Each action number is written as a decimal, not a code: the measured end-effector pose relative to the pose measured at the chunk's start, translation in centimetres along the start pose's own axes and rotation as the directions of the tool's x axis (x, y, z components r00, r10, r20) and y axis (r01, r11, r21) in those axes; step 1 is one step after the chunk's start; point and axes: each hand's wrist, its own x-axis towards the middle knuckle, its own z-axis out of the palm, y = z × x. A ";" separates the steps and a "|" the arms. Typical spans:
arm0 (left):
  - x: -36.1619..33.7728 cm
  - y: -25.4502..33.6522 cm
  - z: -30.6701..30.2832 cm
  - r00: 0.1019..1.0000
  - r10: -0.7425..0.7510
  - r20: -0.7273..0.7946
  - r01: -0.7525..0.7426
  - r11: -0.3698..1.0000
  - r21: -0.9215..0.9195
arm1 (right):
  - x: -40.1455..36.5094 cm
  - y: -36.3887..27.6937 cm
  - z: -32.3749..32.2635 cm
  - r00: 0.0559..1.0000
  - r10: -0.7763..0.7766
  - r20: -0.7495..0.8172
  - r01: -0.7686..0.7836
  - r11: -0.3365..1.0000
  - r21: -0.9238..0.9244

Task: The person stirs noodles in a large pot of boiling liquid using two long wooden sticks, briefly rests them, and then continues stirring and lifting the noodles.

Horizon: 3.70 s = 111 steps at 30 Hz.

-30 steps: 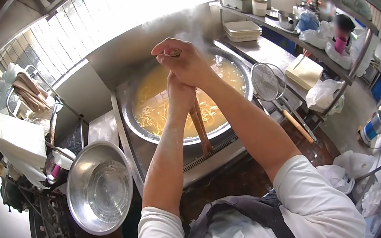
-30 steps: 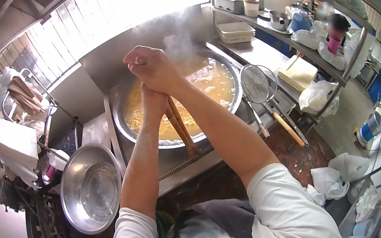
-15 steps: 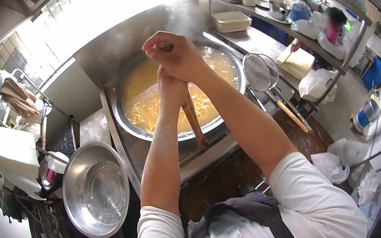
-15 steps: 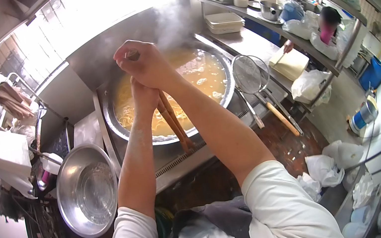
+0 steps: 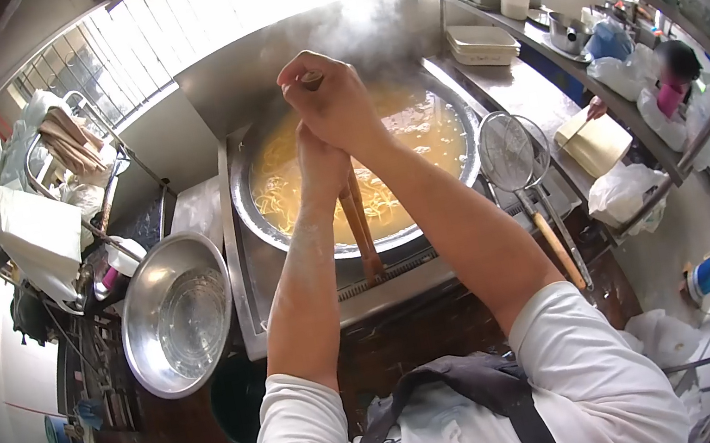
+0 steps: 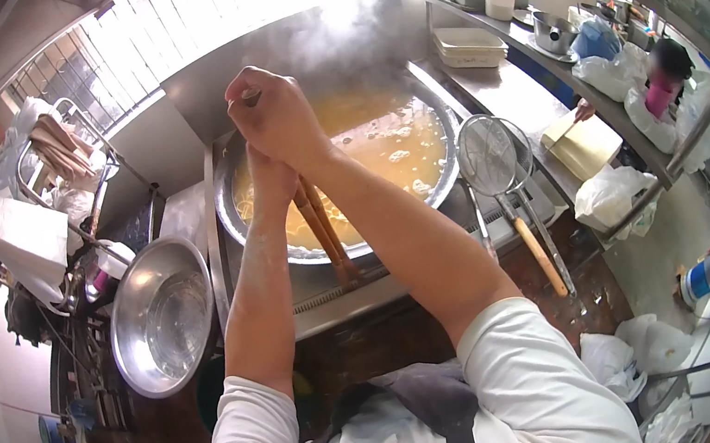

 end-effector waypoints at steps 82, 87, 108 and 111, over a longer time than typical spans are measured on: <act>-0.8 0.6 3.0 0.992 -0.049 0.112 0.045 0.998 0.041 | -0.5 1.1 -3.7 0.994 -0.091 -0.067 0.092 0.995 0.022; -0.8 0.0 2.6 0.992 -0.076 0.105 0.069 0.995 0.076 | -0.6 0.8 -3.5 0.996 -0.079 -0.038 0.080 0.997 0.021; -0.6 0.1 2.3 0.998 0.062 0.026 -0.064 0.995 0.079 | -0.3 1.0 -2.6 0.992 -0.098 -0.074 0.104 0.991 0.080; -0.6 0.1 2.0 0.996 0.087 0.022 -0.088 0.993 0.080 | -0.2 1.0 -2.5 0.992 -0.106 -0.067 0.112 0.990 0.090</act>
